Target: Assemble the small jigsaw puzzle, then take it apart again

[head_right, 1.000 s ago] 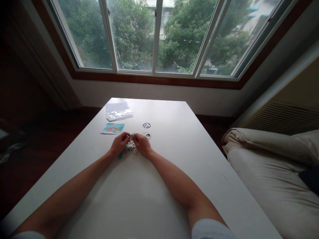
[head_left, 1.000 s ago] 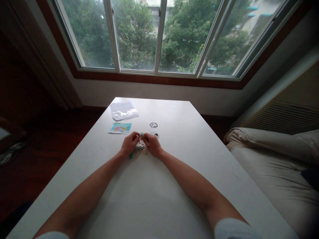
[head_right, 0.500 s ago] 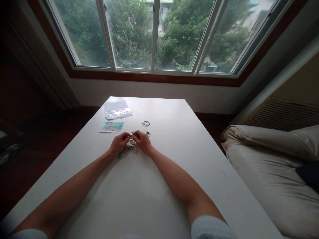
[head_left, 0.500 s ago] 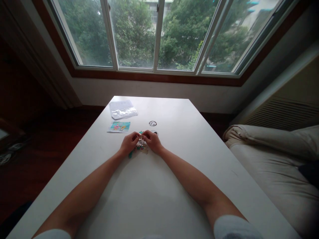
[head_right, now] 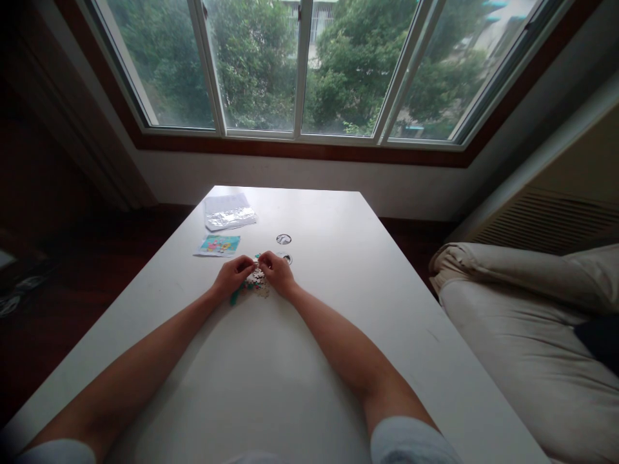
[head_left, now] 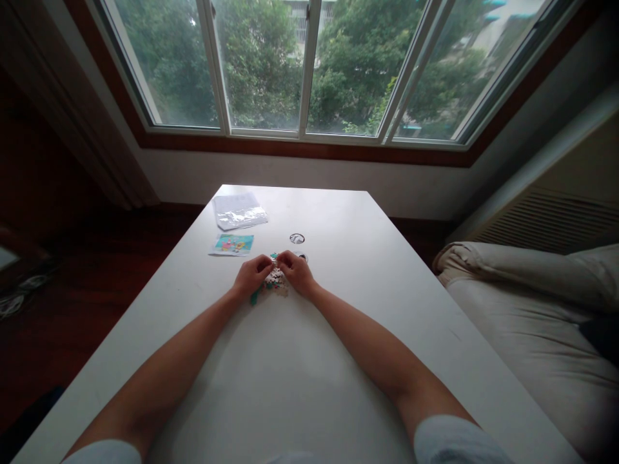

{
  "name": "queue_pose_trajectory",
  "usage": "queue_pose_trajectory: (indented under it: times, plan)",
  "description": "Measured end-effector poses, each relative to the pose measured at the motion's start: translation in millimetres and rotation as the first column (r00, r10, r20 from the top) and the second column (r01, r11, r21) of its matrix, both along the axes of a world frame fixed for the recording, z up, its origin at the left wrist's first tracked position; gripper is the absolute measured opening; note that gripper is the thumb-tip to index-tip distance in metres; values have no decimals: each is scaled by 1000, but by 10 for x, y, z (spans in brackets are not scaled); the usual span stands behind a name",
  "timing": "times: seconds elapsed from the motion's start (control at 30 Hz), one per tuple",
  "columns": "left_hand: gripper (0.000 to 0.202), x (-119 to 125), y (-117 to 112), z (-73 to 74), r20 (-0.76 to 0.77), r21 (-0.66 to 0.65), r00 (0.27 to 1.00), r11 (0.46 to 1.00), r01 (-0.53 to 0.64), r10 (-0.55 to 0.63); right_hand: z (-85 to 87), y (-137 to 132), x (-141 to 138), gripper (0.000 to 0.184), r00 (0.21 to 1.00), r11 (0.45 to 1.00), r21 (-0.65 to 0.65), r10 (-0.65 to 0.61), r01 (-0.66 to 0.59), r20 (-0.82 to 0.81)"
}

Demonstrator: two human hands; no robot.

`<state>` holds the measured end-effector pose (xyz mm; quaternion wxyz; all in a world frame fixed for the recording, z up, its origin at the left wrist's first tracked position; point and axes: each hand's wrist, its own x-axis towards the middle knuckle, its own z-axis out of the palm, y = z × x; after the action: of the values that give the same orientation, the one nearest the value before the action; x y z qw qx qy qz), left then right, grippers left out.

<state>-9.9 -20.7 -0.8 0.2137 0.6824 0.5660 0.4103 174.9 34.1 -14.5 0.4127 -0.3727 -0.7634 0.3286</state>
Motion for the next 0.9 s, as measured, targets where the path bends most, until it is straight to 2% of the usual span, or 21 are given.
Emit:
queue_pose_trajectory:
  times: [0.17, 0.3, 0.43, 0.6, 0.67, 0.77, 0.9]
  plan:
    - [18, 10, 6, -21, -1, 2, 1000, 1000, 1, -1, -10, 19, 2, 20, 993, 995, 47, -88, 85, 77]
    - [17, -30, 41, -60, 13, 18, 998, 998, -59, 59, -13, 7, -11, 24, 993, 995, 89, -60, 50, 104]
    - [21, -52, 63, -90, 38, 25, 996, 997, -78, 77, -2, 10, 4, 18, 995, 983, 183, -40, 22, 94]
    - [21, -113, 103, -106, 71, 35, 992, 993, -110, 107, 20, 22, 42, 12, 976, 966, 244, 34, -87, 216]
    - [21, -178, 141, -115, 89, 32, 987, 990, -136, 133, 41, -5, 40, 13, 953, 937, 299, 93, -182, 289]
    - [26, -296, 210, -145, 125, 20, 975, 982, -186, 182, 91, -96, 23, 14, 889, 845, 384, 207, -373, 408]
    - [29, -389, 276, -199, 170, 10, 962, 976, -217, 212, 160, -254, -2, 42, 796, 718, 420, 313, -555, 518]
